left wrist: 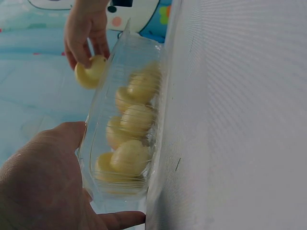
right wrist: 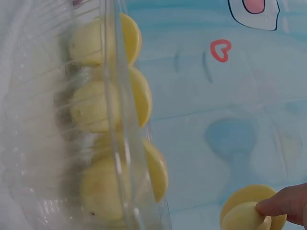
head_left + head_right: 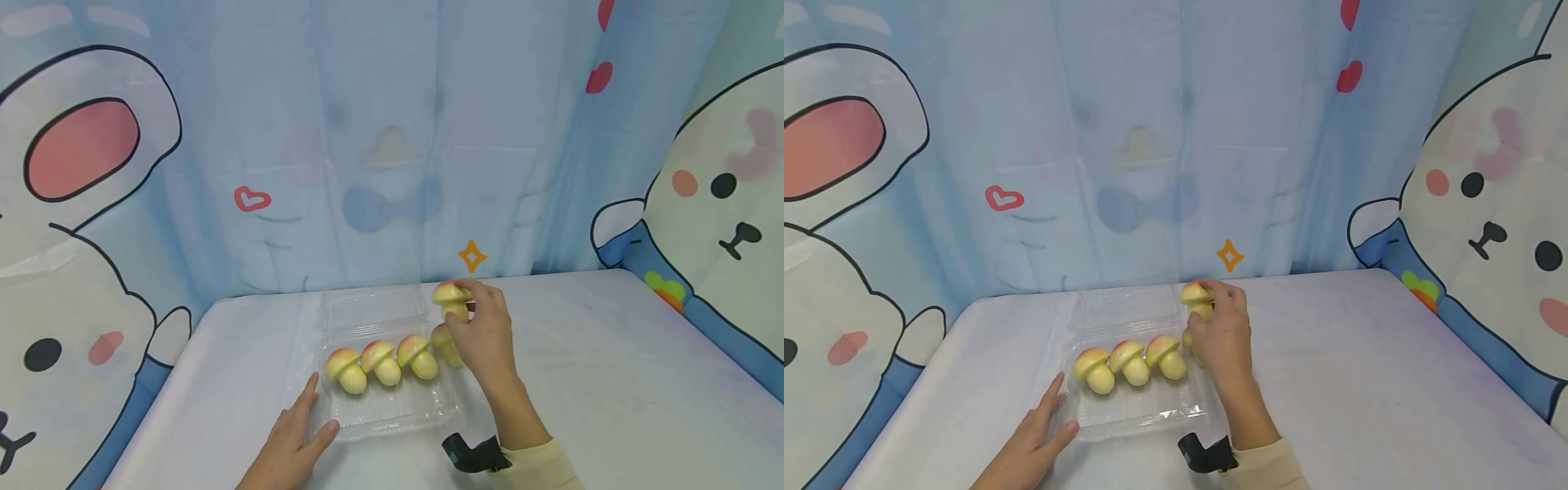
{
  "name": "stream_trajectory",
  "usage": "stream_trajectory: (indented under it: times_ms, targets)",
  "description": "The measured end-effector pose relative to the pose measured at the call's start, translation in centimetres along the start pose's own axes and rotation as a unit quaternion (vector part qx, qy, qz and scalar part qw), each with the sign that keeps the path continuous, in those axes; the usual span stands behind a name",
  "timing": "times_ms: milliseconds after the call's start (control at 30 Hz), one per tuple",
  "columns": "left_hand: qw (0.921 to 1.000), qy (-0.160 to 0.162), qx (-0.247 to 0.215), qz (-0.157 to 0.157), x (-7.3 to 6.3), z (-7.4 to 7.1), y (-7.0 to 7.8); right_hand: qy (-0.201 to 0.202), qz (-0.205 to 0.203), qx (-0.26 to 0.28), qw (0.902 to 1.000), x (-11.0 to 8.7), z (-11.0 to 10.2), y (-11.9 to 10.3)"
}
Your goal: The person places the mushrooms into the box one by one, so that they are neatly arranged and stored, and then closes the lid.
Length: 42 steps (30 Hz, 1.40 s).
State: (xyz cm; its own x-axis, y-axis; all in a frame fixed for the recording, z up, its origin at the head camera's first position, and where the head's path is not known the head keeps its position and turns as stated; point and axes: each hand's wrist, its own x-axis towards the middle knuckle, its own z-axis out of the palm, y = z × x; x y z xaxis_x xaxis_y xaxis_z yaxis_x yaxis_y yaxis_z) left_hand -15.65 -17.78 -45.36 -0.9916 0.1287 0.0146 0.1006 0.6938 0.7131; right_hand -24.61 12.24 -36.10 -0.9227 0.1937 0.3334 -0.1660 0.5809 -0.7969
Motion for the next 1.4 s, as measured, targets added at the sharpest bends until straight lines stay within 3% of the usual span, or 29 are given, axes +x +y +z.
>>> stream_trajectory:
  times_ms: [1400]
  targets:
    - [0.9999, 0.009, 0.0, 0.009, -0.1, 0.0, 0.0, -0.056, -0.045, 0.012, 0.9974, -2.0, 2.4, -1.9]
